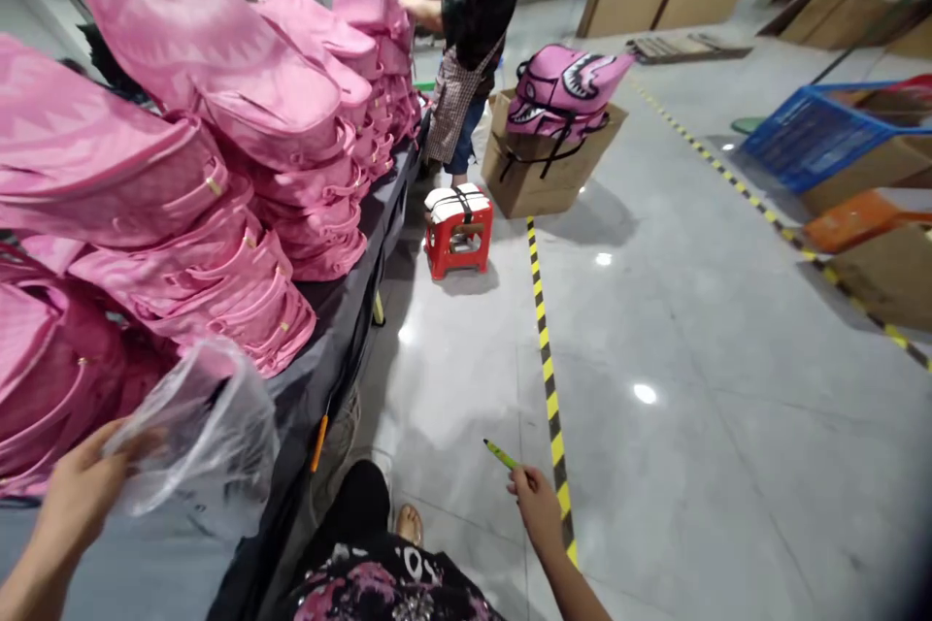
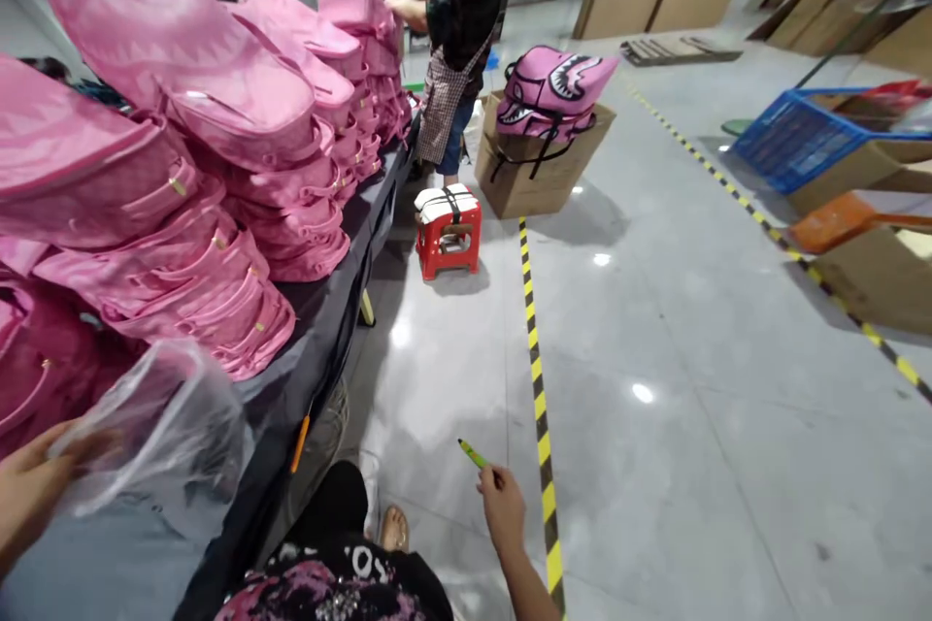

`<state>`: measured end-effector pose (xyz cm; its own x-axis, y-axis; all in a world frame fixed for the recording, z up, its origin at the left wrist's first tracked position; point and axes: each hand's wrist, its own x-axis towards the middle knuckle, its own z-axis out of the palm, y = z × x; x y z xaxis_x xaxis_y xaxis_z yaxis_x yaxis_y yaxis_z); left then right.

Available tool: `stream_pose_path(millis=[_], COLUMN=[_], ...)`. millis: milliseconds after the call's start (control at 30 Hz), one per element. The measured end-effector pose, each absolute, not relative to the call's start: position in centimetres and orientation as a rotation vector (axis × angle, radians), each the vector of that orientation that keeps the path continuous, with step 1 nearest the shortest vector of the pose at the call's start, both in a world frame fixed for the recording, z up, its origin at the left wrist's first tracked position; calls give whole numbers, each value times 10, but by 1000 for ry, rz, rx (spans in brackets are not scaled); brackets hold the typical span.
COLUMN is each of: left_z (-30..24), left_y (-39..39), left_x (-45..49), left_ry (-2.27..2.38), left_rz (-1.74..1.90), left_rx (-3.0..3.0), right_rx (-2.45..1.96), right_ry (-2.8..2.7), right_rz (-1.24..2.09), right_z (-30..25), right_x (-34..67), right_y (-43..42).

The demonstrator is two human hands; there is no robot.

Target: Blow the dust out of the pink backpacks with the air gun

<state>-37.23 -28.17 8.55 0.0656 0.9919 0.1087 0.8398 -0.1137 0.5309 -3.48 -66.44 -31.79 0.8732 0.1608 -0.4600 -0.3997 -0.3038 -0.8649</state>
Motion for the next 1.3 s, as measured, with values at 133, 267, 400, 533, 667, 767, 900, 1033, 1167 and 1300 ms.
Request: stream_pose_path(millis=[133,267,400,533,667,767,900,1033,1167,1300], left_z=[66,29,-15,-37,-28,-16,-6,-2,1,-6], left_y=[-312,-311,-297,-285,-269,-258,-252,-251,-239,-217], left_x=[-234,-115,-6,95,192,261,342,406,456,497], left_ry=[1407,1207,1161,1090,1077,1057,1036,1049,985,922], left_rz=[690,503,321,274,242,288,425,431,351,214], left_rx=[1636,1680,1665,1690,1656,1628,1586,1559,1676,1844], right_rx=[-1810,-1716,-1491,-1384,-1447,-1377,-1393,-1374,-1390,-1312], right_ry=[51,-68,-74,-50,19,109,-168,-809,-1224,-1400], right_rz=[355,206,247,257,272,513,761,653,581,528], right_z=[-289,-256,-236,-231,-253,-274,-261,-202,-148,-125], right_x=[21,109,208,301,379,427,489,566,633,660], right_y=[-644,-611,-576,-574,-585,-562,-489,-409,-340,-289])
